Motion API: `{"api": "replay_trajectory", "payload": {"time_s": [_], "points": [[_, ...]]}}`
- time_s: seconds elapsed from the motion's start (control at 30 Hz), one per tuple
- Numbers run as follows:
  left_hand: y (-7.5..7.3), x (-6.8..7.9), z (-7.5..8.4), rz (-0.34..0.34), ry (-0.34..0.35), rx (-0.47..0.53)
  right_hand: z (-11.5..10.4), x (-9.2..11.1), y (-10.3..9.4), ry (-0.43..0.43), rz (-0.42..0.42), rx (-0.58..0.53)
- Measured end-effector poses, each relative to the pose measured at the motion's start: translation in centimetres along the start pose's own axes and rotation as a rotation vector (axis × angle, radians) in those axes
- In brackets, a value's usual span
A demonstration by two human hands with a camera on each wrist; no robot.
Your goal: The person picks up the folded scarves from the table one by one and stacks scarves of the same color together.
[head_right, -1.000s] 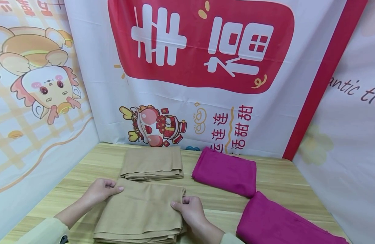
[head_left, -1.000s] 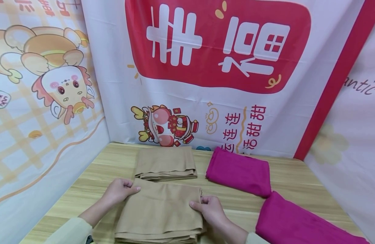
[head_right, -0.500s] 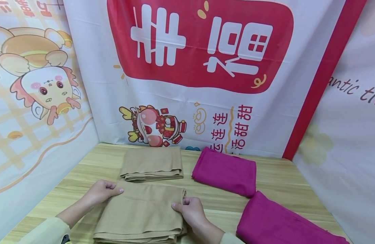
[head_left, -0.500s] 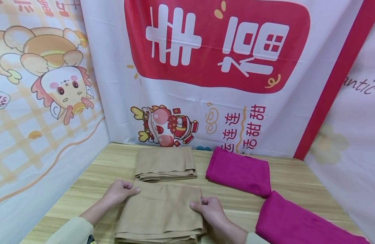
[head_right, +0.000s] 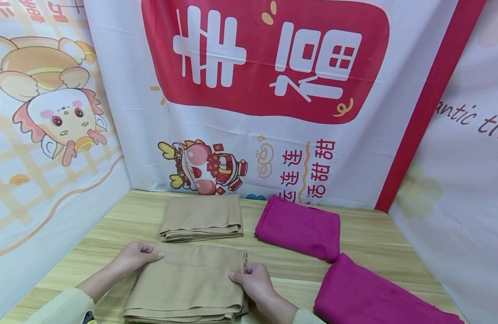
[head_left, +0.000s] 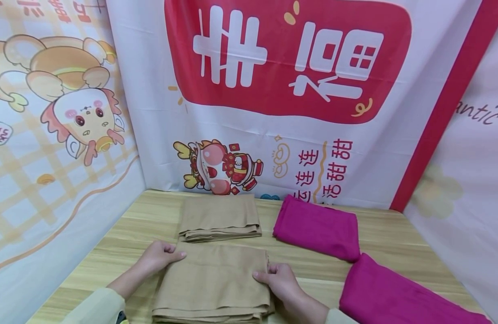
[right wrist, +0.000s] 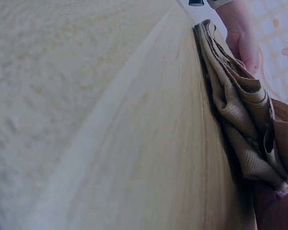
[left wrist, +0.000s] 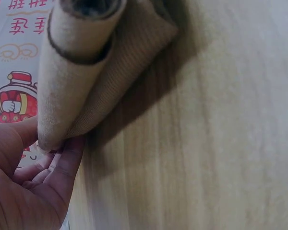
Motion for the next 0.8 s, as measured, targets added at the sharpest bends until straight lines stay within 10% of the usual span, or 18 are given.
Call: {"api": "replay_trajectory", "payload": {"time_s": [0.8], "points": [[0.19,-0.06,-0.57,-0.036,-0.082,0.029,0.04,-0.15,-0.39,0.034,-0.016,0.045]]}}
Point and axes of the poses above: each hand's wrist, its own x-axis away from the middle knuckle, its own y-axis out of the palm, z = x × y, the point moved 9 cm from there along -x, towards the middle knuckle, and after that the axes turned 12 degrees about y, right-handed, at the moved point
